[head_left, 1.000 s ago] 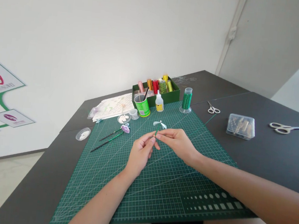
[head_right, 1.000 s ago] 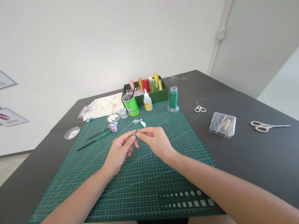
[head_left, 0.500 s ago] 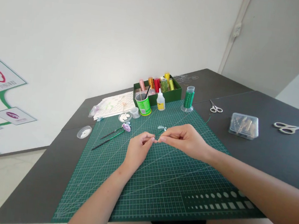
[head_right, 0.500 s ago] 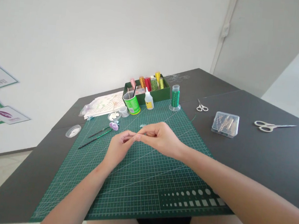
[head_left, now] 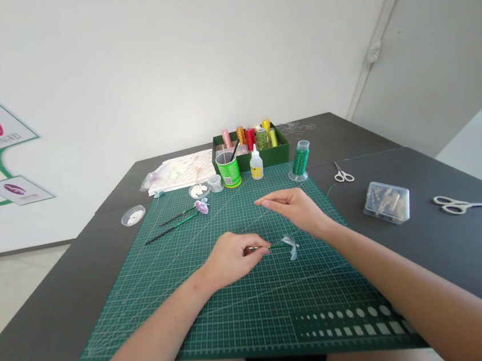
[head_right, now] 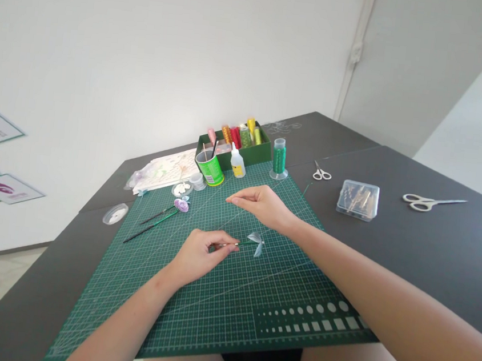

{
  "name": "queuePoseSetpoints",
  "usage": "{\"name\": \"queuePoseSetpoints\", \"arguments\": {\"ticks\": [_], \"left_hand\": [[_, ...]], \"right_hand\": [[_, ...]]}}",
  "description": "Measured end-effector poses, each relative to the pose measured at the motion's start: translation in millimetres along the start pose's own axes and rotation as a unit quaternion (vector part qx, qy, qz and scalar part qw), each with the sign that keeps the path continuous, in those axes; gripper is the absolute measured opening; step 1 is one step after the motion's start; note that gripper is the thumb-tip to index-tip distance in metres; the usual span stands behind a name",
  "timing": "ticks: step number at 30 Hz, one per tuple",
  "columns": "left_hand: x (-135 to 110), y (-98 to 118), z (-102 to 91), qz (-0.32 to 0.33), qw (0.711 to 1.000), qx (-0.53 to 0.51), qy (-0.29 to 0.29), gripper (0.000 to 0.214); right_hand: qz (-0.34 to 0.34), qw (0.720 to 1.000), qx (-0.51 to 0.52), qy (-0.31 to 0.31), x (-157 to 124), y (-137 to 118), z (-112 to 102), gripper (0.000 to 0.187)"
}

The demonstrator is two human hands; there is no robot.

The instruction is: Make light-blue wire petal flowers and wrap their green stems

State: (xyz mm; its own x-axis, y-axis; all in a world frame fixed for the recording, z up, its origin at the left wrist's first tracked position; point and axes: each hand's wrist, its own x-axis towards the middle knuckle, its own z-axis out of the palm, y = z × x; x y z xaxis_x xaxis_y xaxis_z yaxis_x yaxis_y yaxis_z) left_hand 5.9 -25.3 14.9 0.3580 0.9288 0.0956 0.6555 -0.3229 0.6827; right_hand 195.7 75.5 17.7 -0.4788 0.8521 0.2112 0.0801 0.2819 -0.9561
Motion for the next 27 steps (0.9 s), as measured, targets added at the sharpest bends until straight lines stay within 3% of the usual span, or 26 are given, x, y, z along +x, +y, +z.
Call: {"name": "queuePoseSetpoints", "arguments": {"ticks": [2,5,8,11,14,17,19,21,23,24,27], "left_hand": [[-1.4,1.4,1.1,0.015,0.999,-0.018,0.035,0.018],[-2.3,1.3,2.0,0.021,0.987,-0.061,0.147,0.017],[0.4,-2.9,-1.3,-0.011,0.961,-0.095,0.258,0.022],[6.6,-9.2,-7.5,-0.049,0.934,-0.184,0.303,0.029],[12.3,-13.0,-12.5,-0.084,0.899,-0.304,0.306,0.032],[14.3,-12.8,-13.2,-0.121,0.876,-0.377,0.277,0.034],[14.0,-11.4,-11.6,-0.137,0.869,-0.401,0.255,0.034],[13.4,-9.9,-9.4,-0.147,0.866,-0.414,0.239,0.035],[13.1,-8.6,-7.6,-0.154,0.863,-0.424,0.228,0.035],[13.0,-8.1,-6.9,-0.157,0.861,-0.429,0.224,0.036],[12.7,-7.2,-6.0,-0.156,0.859,-0.442,0.207,0.036]], "right_hand": [[0.009,1.0,-0.013,-0.005,3.2,8.3,-2.0,0.024],[0.045,0.998,-0.023,-0.031,7.0,18.3,-4.5,0.027],[0.056,0.996,-0.027,-0.071,6.9,19.5,-3.6,0.028],[0.052,0.993,-0.029,-0.101,3.7,13.1,-0.1,0.028],[0.074,0.995,0.003,-0.06,2.2,9.3,1.3,0.033],[0.041,0.995,-0.047,0.075,3.5,11.4,-0.4,0.035],[-0.021,0.971,-0.168,0.167,2.6,11.3,-1.2,0.029],[-0.098,0.93,-0.276,0.222,-1.2,6.7,-0.6,0.019],[-0.164,0.907,-0.314,0.228,-6.7,-1.8,1.0,0.014],[-0.181,0.908,-0.308,0.219,-9.1,-6.5,2.0,0.015],[-0.134,0.967,-0.171,0.13,-12.5,-15.5,4.9,0.022]]}}
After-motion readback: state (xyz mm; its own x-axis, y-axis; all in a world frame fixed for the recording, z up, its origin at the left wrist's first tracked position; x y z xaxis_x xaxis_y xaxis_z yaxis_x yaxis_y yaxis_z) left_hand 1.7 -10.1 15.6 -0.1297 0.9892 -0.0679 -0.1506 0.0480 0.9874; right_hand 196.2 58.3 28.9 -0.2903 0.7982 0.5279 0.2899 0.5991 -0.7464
